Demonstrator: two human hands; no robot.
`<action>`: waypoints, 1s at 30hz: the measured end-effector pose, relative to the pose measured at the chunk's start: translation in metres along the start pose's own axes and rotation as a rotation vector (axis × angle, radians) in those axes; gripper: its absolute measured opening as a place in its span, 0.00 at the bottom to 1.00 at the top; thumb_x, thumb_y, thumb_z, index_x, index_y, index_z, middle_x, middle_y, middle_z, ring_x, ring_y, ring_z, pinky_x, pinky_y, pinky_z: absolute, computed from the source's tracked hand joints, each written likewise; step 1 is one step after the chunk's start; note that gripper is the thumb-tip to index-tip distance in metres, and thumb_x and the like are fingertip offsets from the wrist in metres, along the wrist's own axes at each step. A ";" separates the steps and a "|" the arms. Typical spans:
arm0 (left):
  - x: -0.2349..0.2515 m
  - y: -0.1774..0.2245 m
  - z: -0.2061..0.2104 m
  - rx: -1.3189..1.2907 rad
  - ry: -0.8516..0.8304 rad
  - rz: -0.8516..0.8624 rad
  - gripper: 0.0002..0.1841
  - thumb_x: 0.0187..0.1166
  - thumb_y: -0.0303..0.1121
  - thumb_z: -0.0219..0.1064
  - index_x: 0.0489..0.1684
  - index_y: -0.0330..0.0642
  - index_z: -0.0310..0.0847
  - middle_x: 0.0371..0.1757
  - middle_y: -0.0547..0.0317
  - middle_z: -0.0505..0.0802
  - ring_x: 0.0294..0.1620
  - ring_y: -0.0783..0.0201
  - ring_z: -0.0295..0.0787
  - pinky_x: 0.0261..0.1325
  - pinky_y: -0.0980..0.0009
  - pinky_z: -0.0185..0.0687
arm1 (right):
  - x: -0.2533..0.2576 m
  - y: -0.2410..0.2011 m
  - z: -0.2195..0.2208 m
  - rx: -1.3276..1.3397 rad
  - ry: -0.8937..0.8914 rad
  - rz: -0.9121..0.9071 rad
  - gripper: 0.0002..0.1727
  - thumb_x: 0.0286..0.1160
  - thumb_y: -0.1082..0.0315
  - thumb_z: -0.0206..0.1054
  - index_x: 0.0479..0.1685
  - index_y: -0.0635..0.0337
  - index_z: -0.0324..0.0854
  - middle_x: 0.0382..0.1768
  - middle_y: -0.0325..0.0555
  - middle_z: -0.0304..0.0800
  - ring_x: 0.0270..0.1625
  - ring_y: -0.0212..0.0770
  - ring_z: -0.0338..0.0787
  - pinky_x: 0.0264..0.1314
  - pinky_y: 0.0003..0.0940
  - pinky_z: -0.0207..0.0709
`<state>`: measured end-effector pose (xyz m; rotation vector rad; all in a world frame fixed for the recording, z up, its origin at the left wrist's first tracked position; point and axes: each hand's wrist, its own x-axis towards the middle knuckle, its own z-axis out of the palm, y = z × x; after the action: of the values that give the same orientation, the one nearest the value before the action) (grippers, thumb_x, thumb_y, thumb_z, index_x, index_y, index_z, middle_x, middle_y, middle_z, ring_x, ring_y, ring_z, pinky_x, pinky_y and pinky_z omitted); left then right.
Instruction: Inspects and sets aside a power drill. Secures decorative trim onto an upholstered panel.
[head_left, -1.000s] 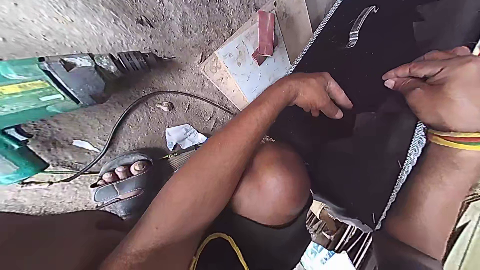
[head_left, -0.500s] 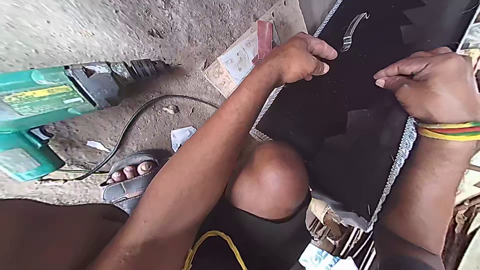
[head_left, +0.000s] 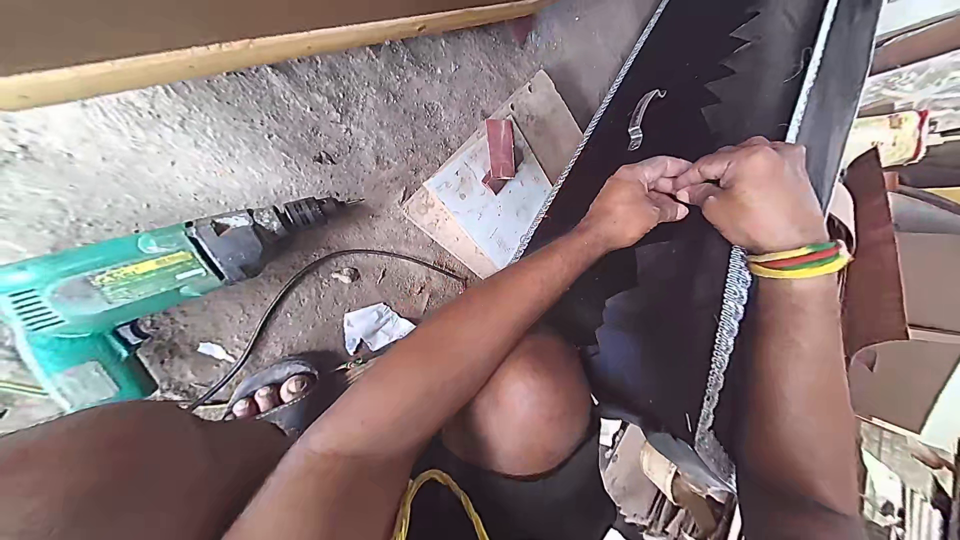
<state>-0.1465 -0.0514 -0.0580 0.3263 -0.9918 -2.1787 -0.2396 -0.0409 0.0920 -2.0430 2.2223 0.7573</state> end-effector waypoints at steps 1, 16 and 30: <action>0.002 -0.001 0.004 0.016 0.003 0.018 0.24 0.71 0.16 0.74 0.69 0.33 0.82 0.51 0.49 0.95 0.47 0.64 0.94 0.57 0.65 0.91 | -0.001 0.000 0.000 -0.001 -0.004 0.009 0.06 0.70 0.69 0.72 0.34 0.49 0.96 0.41 0.50 0.97 0.56 0.60 0.90 0.68 0.71 0.67; 0.014 -0.026 0.011 -0.064 0.119 0.212 0.27 0.67 0.14 0.75 0.68 0.31 0.75 0.38 0.51 0.94 0.37 0.63 0.93 0.46 0.66 0.92 | -0.005 0.003 0.001 0.049 0.026 -0.080 0.08 0.72 0.67 0.71 0.43 0.49 0.96 0.41 0.48 0.97 0.57 0.58 0.89 0.72 0.68 0.63; 0.014 -0.035 0.012 -0.078 0.065 0.369 0.09 0.74 0.14 0.68 0.46 0.31 0.90 0.47 0.51 0.93 0.49 0.65 0.91 0.57 0.68 0.91 | -0.007 0.019 0.006 0.667 0.659 0.201 0.15 0.88 0.69 0.60 0.65 0.66 0.81 0.54 0.41 0.94 0.54 0.31 0.93 0.61 0.28 0.88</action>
<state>-0.1803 -0.0390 -0.0753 0.1607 -0.8526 -1.8536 -0.2579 -0.0318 0.0954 -1.8710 2.4914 -0.7027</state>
